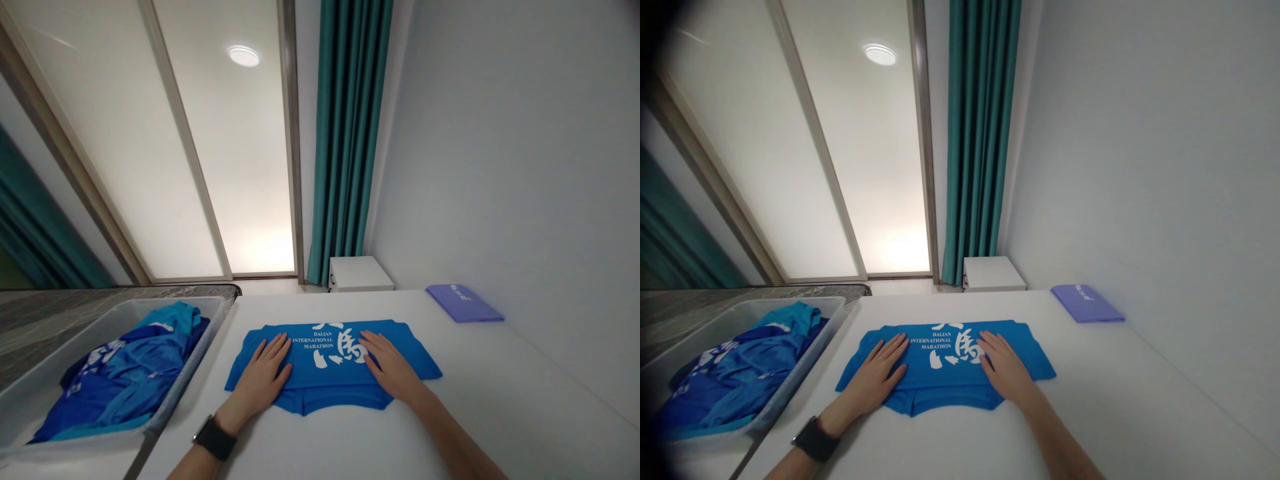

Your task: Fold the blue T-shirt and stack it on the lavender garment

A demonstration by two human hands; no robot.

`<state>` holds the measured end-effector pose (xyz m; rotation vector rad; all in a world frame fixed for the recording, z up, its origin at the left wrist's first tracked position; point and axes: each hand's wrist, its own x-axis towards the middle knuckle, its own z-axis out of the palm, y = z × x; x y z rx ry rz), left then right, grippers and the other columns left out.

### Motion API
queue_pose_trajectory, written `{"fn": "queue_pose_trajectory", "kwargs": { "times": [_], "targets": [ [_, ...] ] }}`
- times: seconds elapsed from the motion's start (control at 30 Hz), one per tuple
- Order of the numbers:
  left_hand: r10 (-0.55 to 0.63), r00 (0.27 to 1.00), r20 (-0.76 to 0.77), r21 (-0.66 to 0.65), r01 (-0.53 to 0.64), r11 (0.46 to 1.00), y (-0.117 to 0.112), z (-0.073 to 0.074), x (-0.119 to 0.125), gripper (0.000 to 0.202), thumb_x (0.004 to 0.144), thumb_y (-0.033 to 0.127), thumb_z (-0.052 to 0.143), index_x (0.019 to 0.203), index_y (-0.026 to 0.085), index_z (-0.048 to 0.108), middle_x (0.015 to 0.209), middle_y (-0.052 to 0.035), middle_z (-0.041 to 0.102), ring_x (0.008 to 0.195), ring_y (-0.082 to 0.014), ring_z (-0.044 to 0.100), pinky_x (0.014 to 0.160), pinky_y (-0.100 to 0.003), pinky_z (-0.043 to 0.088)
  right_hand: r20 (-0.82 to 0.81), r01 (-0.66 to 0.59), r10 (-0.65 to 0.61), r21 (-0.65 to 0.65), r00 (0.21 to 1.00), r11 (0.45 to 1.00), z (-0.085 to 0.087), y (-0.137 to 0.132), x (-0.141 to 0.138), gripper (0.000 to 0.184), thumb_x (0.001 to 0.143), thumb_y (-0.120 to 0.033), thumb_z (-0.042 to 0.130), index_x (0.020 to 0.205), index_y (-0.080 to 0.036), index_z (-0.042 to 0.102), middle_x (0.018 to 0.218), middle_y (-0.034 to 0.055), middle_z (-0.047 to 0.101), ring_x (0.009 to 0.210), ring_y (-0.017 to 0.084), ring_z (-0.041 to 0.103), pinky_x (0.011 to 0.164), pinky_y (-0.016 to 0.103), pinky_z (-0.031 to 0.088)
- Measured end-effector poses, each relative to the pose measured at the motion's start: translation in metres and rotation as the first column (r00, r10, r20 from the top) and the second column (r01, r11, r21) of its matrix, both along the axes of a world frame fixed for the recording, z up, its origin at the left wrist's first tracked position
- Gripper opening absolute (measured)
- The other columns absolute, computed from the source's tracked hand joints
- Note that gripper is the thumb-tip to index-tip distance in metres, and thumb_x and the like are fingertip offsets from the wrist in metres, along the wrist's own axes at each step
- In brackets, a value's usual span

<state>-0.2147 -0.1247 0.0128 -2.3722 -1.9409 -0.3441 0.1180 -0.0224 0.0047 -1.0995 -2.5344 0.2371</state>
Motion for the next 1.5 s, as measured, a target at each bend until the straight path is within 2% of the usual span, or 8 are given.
{"fn": "queue_pose_trajectory", "kwargs": {
  "times": [0.33, 0.47, 0.6, 0.73, 0.97, 1.23, 1.33, 1.5],
  "targets": [
    [-0.026, 0.998, 0.054, 0.007, 0.026, 1.000, -0.002, 0.000, -0.002, 0.052, 0.098, 0.035, 0.044, 0.149, 0.024, 0.038, 0.153, -0.0076, 0.039, 0.141, -0.0246, 0.037, 0.117, -0.050, 0.028, -0.033, 0.008, -0.008, 0.018, 0.999, 1.000, -0.004, 0.002, 0.002, 0.042, 0.099, -0.033, 0.036, 0.131, -0.021, 0.060, 0.143, 0.0091, 0.052, 0.134, 0.025, 0.046, 0.114, 0.052, 0.034],
    [-0.030, 0.993, 0.111, 0.019, 0.028, 0.999, -0.003, 0.007, -0.002, 0.047, 0.096, 0.032, 0.045, 0.143, 0.024, 0.047, 0.149, -0.0070, 0.047, 0.136, -0.0247, 0.043, 0.115, -0.049, 0.032, -0.026, 0.004, -0.004, 0.009, 1.000, 1.000, -0.007, 0.002, 0.002, 0.042, 0.099, -0.033, 0.036, 0.132, -0.021, 0.059, 0.143, 0.0090, 0.053, 0.134, 0.025, 0.046, 0.114, 0.052, 0.033],
    [0.047, 0.972, 0.231, 0.102, -0.072, 0.992, 0.001, 0.017, -0.014, 0.039, 0.097, 0.025, 0.040, 0.130, 0.021, 0.059, 0.132, -0.0094, 0.060, 0.123, -0.0244, 0.055, 0.105, -0.046, 0.044, -0.018, -0.016, 0.016, 0.006, 1.000, 1.000, -0.010, 0.004, 0.007, 0.042, 0.100, -0.034, 0.035, 0.134, -0.022, 0.057, 0.145, 0.0088, 0.050, 0.135, 0.025, 0.044, 0.115, 0.053, 0.032],
    [0.125, 0.940, 0.319, 0.170, -0.187, 0.968, 0.005, 0.020, -0.034, 0.039, 0.095, 0.017, 0.034, 0.122, 0.019, 0.063, 0.115, -0.0114, 0.066, 0.106, -0.0247, 0.061, 0.093, -0.046, 0.049, 0.040, -0.084, 0.085, -0.033, 0.996, 0.996, -0.007, 0.011, 0.023, 0.043, 0.099, -0.034, 0.038, 0.137, -0.023, 0.054, 0.147, 0.0082, 0.047, 0.138, 0.025, 0.040, 0.115, 0.055, 0.030],
    [0.334, 0.889, 0.313, -0.019, -0.346, 0.938, 0.010, 0.019, -0.041, 0.032, 0.093, 0.019, 0.040, 0.110, 0.018, 0.067, 0.101, -0.0092, 0.069, 0.100, -0.0254, 0.060, 0.085, -0.041, 0.046, -0.020, -0.101, 0.100, -0.067, 0.995, 0.993, -0.011, 0.030, 0.048, 0.040, 0.097, -0.032, 0.040, 0.130, -0.025, 0.062, 0.143, 0.0085, 0.052, 0.134, 0.028, 0.045, 0.113, 0.057, 0.032],
    [0.385, 0.876, 0.291, -0.158, -0.353, 0.922, 0.012, 0.033, -0.031, 0.021, 0.089, 0.031, 0.050, 0.091, 0.021, 0.068, 0.096, -0.0065, 0.067, 0.100, -0.0269, 0.059, 0.086, -0.041, 0.039, -0.092, -0.062, 0.060, -0.024, 0.994, 0.998, -0.018, 0.029, 0.041, 0.038, 0.094, -0.034, 0.044, 0.123, -0.023, 0.065, 0.139, 0.0103, 0.056, 0.129, 0.031, 0.051, 0.111, 0.056, 0.037],
    [0.367, 0.849, 0.381, -0.153, -0.334, 0.930, 0.012, 0.030, -0.033, 0.016, 0.087, 0.031, 0.050, 0.086, 0.020, 0.063, 0.093, -0.0052, 0.068, 0.094, -0.0241, 0.061, 0.082, -0.035, 0.041, -0.086, -0.056, 0.053, -0.026, 0.995, 0.998, -0.017, 0.028, 0.040, 0.038, 0.094, -0.036, 0.044, 0.124, -0.024, 0.065, 0.139, 0.0101, 0.056, 0.129, 0.031, 0.051, 0.111, 0.056, 0.037],
    [0.328, 0.743, 0.583, -0.128, -0.315, 0.940, 0.013, 0.021, -0.040, 0.019, 0.089, 0.036, 0.046, 0.086, 0.021, 0.057, 0.076, -0.0015, 0.067, 0.074, -0.0210, 0.063, 0.069, -0.030, 0.043, -0.084, -0.053, 0.052, -0.011, 0.995, 0.999, -0.019, 0.028, 0.041, 0.039, 0.094, -0.037, 0.044, 0.125, -0.024, 0.064, 0.138, 0.0099, 0.057, 0.129, 0.031, 0.051, 0.111, 0.056, 0.037]
  ]
}}
